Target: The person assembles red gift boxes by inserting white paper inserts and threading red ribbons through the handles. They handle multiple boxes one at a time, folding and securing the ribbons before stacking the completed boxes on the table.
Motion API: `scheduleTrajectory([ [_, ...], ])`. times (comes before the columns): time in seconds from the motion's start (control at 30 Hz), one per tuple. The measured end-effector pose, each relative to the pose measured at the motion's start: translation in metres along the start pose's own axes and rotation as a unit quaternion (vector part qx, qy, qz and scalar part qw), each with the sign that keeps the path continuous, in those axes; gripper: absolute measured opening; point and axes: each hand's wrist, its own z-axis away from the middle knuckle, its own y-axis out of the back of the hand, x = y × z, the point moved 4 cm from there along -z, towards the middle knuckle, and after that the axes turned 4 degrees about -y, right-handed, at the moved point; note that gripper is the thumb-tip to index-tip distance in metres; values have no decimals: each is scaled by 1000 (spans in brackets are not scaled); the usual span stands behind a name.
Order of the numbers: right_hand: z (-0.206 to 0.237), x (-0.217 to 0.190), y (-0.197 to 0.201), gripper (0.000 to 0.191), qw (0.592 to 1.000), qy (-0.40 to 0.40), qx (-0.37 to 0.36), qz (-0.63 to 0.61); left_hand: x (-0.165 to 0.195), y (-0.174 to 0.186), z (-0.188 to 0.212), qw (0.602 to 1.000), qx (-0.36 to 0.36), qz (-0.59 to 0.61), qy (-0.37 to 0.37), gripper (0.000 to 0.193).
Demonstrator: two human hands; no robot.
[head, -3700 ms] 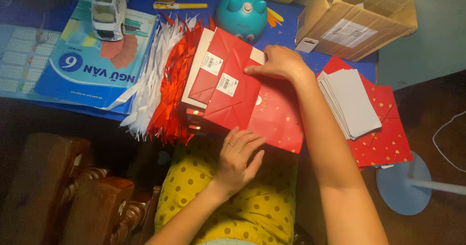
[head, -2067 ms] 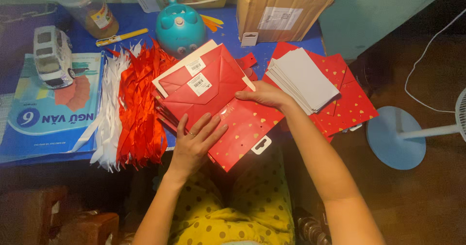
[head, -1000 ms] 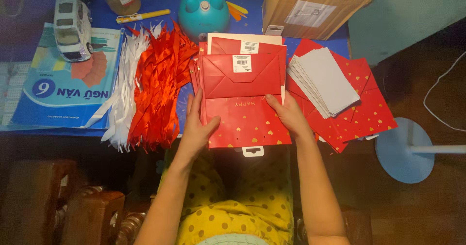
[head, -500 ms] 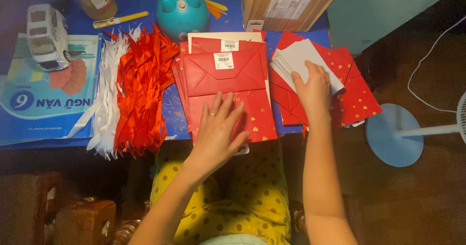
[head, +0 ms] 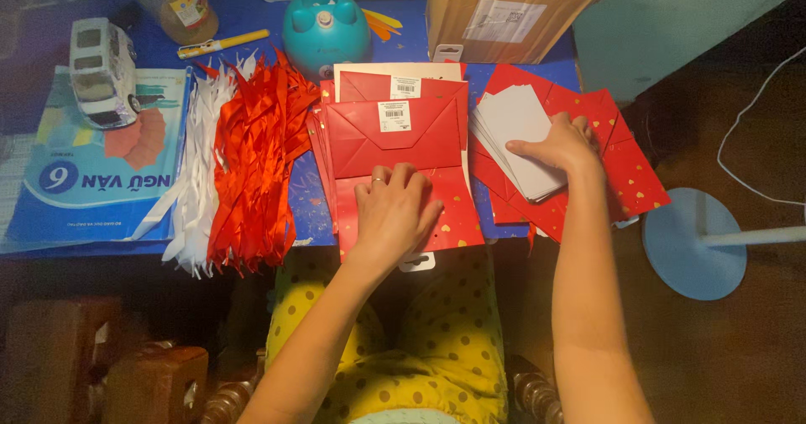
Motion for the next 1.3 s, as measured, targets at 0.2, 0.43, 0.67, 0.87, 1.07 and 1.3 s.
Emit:
scheduleTrajectory([
  [0.2,1,-8,-7,120,995,-15,-61,-74,22,-13,-5,989,20,-149,0,23],
  [0.43,55,-19,10,65,989,51,-53,-128,54,-28,16,994,28,-21,-101,40],
  [0.67,99,-45,31,56,982,102,133,86,45,-50,14,993,18,4,-113,30],
  [0.87,115,-64,21,56,985,102,112,87,34,-46,22,993,14,50,-106,32],
  [1.07,161,-81,70,51,928,238,61,-281,17,-16,22,932,63,353,-45,60],
  [1.3,204,-176,32,44,703,297,-141,-631,-28,28,17,671,80,720,159,56],
])
